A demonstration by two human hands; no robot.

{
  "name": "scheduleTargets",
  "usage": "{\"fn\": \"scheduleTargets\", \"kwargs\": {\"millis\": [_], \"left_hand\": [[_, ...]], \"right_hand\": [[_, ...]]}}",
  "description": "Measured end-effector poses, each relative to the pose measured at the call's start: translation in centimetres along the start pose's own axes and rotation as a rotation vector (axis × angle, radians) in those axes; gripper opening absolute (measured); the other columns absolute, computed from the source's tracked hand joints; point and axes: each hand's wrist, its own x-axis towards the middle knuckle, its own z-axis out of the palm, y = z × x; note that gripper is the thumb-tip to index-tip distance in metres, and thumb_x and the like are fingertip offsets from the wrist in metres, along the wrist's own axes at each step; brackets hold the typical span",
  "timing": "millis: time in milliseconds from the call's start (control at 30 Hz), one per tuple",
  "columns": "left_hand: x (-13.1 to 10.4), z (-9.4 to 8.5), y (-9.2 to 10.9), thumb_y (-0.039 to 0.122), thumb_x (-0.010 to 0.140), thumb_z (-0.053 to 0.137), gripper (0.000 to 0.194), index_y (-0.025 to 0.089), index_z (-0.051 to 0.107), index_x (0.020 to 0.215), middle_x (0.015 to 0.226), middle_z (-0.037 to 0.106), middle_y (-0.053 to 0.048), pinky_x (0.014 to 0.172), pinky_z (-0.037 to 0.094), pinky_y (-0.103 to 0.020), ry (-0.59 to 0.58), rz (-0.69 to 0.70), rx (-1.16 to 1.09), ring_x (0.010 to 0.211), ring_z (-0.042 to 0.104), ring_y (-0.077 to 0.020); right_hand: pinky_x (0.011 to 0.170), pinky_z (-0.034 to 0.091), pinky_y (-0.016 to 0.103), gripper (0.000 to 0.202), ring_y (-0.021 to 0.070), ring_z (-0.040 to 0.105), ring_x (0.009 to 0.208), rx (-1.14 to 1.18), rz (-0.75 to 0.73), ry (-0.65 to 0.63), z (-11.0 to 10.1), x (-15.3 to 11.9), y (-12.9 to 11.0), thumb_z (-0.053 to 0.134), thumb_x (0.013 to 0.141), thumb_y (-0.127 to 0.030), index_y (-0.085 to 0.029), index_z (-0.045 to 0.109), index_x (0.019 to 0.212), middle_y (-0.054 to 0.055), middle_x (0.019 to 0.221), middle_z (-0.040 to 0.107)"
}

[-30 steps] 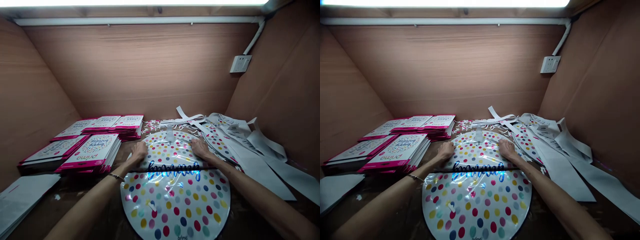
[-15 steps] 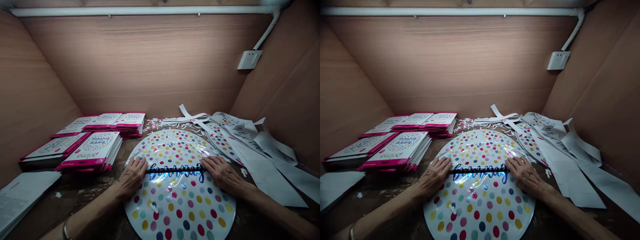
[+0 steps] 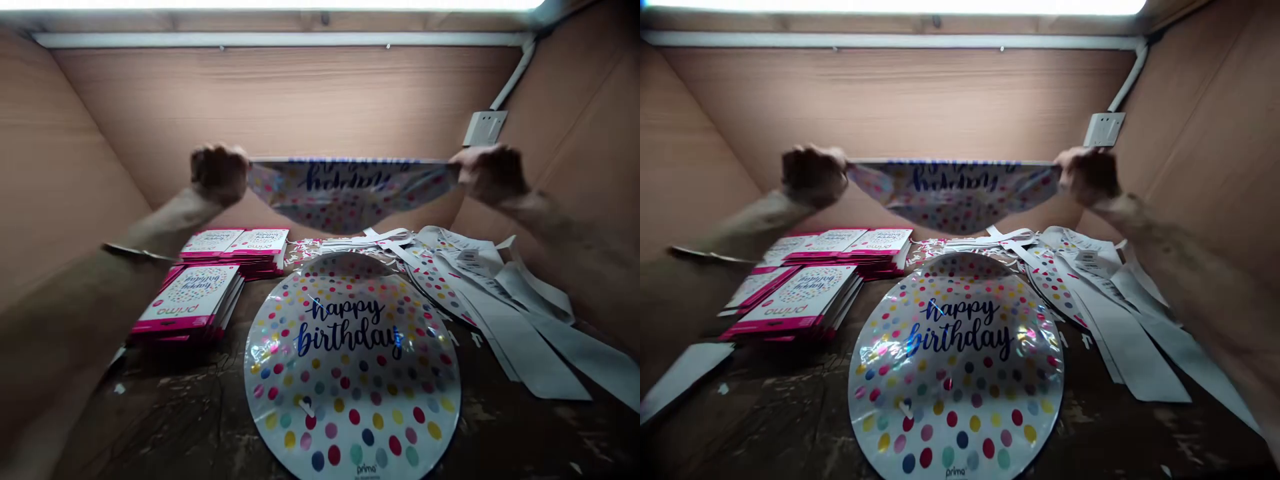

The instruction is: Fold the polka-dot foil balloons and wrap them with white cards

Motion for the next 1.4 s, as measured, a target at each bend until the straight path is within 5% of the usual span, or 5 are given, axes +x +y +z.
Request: {"fn": "scheduleTargets", "kwargs": {"millis": [167, 533, 833, 1100, 1400], "left_hand": [[-2.3, -2.2, -0.3, 0.024, 0.084, 0.035, 0.022, 0.012, 0.051, 0.093, 0.088, 0.054, -0.009, 0.08, 0.036, -0.041, 0.15, 0.047, 0.275, 0.094, 0.053, -0.03], [-20.2, 12.6, 1.6, 0.01, 0.082, 0.037, 0.027, 0.009, 0.06, 0.095, 0.084, 0.062, -0.018, 0.073, 0.04, -0.041, -0.428, 0.194, 0.092, 0.082, 0.058, -0.0285], [-27.2, 7.5, 11.8, 0.041, 0.075, 0.06, 0.065, 0.016, 0.038, 0.131, 0.143, 0.027, -0.015, 0.107, 0.009, -0.053, -0.557, 0.494, -0.351, 0.133, 0.017, -0.0349], [-33.6, 7.3, 14.9, 0.036, 0.082, 0.057, 0.057, 0.015, 0.036, 0.131, 0.135, 0.041, -0.016, 0.108, 0.018, -0.046, -0.641, 0.368, -0.953, 0.128, 0.031, -0.0288], [-33.2, 7.5, 13.6, 0.044, 0.071, 0.065, 0.039, 0.012, 0.062, 0.093, 0.08, 0.064, -0.004, 0.068, 0.045, -0.026, -0.789, -0.557, -1.88, 0.073, 0.059, -0.0172]], "right_hand": [[0.066, 0.039, 0.033, 0.052, 0.0269, 0.058, 0.099, 0.007, 0.002, 0.083, -3.3, -3.5, 1.4, 0.022, 0.087, -0.037, -0.013, 0.064, 0.107, 0.01, 0.096, 0.065], [0.073, 0.049, 0.036, 0.032, 0.0202, 0.062, 0.08, 0.419, -0.254, -0.092, -0.5, -32.2, -8.0, 0.042, 0.083, -0.003, -0.022, 0.06, 0.103, 0.007, 0.088, 0.066], [0.081, 0.047, 0.035, 0.044, 0.0199, 0.061, 0.085, 0.689, -0.264, -0.089, -4.9, -35.5, -8.9, 0.052, 0.078, -0.007, -0.026, 0.054, 0.117, 0.003, 0.091, 0.066], [0.078, 0.042, 0.038, 0.026, 0.0224, 0.056, 0.088, 0.904, -0.277, -0.044, -7.9, -22.6, -10.5, 0.049, 0.082, -0.019, -0.028, 0.062, 0.103, 0.007, 0.094, 0.061], [0.063, 0.04, 0.021, 0.008, 0.0133, 0.058, 0.067, 1.111, -0.59, -0.812, 1.6, -6.8, -32.3, 0.065, 0.066, -0.016, -0.017, 0.069, 0.073, 0.0, 0.07, 0.063]]}}
